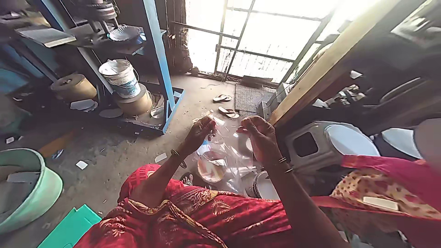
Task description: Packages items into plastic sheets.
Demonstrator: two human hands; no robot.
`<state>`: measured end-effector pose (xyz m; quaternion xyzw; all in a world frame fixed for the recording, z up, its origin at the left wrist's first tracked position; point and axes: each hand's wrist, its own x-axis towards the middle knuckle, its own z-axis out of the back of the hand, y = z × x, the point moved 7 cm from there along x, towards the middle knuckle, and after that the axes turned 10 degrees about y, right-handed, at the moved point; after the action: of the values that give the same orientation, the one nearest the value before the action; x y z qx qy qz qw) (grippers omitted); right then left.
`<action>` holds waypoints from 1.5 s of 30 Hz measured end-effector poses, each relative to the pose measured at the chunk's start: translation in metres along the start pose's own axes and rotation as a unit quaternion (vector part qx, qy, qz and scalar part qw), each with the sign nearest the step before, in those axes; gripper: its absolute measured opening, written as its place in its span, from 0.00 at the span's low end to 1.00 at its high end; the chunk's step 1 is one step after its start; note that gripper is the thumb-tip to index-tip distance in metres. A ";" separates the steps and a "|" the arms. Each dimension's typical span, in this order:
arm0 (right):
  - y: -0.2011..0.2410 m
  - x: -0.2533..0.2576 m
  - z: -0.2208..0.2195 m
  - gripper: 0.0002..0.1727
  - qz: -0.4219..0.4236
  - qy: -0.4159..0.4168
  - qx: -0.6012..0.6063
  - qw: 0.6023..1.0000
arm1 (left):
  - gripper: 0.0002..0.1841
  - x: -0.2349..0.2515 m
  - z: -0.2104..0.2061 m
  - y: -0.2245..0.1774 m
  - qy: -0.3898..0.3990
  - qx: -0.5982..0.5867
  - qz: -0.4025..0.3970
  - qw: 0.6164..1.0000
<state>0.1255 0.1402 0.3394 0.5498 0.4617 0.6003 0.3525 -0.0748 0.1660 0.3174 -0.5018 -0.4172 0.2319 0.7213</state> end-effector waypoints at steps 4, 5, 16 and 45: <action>0.002 -0.002 0.000 0.09 -0.003 -0.002 0.001 1.000 | 0.17 -0.001 -0.005 -0.001 -0.042 0.021 0.019 0.999; 0.004 -0.003 0.002 0.09 -0.004 -0.006 -0.006 1.000 | 0.18 -0.001 -0.007 0.001 -0.055 0.033 0.039 0.997; 0.076 -0.155 0.051 0.06 0.096 -0.080 -0.421 0.898 | 0.10 0.076 -0.124 0.014 0.112 0.370 -0.134 0.913; -0.047 -0.217 -0.059 0.11 -0.004 0.104 -0.298 0.949 | 0.43 -0.078 -0.094 0.070 0.021 -0.334 0.263 0.905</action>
<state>0.0950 -0.0559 0.2240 0.3527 0.2979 0.7629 0.4526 -0.0328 0.0843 0.2099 -0.8094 -0.3081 0.2499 0.4330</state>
